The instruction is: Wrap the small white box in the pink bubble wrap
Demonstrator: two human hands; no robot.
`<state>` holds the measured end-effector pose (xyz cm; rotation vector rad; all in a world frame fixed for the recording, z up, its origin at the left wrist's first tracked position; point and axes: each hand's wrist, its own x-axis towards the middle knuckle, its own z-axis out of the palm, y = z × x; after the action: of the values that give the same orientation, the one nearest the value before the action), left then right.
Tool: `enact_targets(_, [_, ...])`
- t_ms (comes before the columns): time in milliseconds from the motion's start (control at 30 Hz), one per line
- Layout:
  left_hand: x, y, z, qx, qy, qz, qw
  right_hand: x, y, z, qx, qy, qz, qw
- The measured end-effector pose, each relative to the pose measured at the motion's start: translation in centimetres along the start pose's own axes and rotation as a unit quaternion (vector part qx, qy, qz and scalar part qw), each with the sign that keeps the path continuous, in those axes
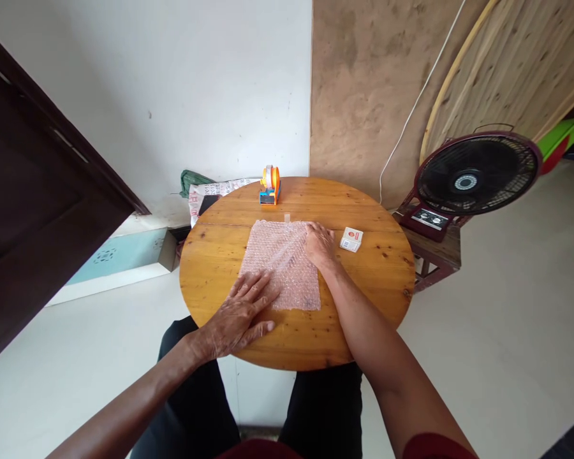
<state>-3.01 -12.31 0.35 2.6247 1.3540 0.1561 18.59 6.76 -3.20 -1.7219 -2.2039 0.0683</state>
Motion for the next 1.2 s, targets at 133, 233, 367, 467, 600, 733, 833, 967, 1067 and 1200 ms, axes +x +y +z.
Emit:
enact_targets(133, [0.8, 0.2, -1.2, -0.026, 0.022, -0.024, 0.999, -0.3, -0.3, -0.7, 0.001, -0.006, 0.004, 1.000])
enact_targets(233, [4.1, -0.1, -1.9, -0.030, 0.094, -0.051, 0.994, -0.5, -0.6, -1.2, -0.001, -0.005, 0.010, 1.000])
enact_targets(367, [8.5, -0.6, -1.0, -0.029, 0.109, -0.059, 0.992, -0.5, -0.8, -1.4, -0.004, -0.006, 0.014, 1.000])
enact_targets(467, [9.8, -0.7, 0.7, -0.021, 0.069, -0.038, 0.997, -0.4, -0.7, -1.2, -0.010, -0.005, 0.010, 1.000])
enact_targets(600, [9.6, -0.7, 2.0, -0.008, 0.055, -0.029, 0.998, -0.1, -0.5, -1.3, -0.012, -0.001, -0.002, 1.000])
enact_targets(733, [9.5, -1.0, 2.2, -0.006, 0.051, -0.029, 0.998, 0.0, -0.3, -1.8, -0.013, -0.007, 0.002, 1.000])
enact_targets(833, [9.6, -1.2, 2.3, -0.010, 0.055, -0.027, 0.998, -0.1, -0.2, -2.0, -0.026, -0.009, 0.013, 1.000])
enact_targets(967, [9.6, -1.4, 2.5, -0.017, 0.064, -0.026, 0.997, -0.3, -0.2, -2.7, -0.031, -0.021, 0.017, 0.999])
enact_targets(1067, [9.6, -1.4, 2.4, -0.022, 0.067, -0.022, 0.997, -0.4, -0.5, -3.8, -0.011, 0.022, -0.004, 1.000])
enact_targets(1200, [9.6, -1.3, 2.2, -0.031, 0.067, -0.020, 0.997, -0.4, 0.0, -5.4, 0.014, 0.091, 0.005, 0.996])
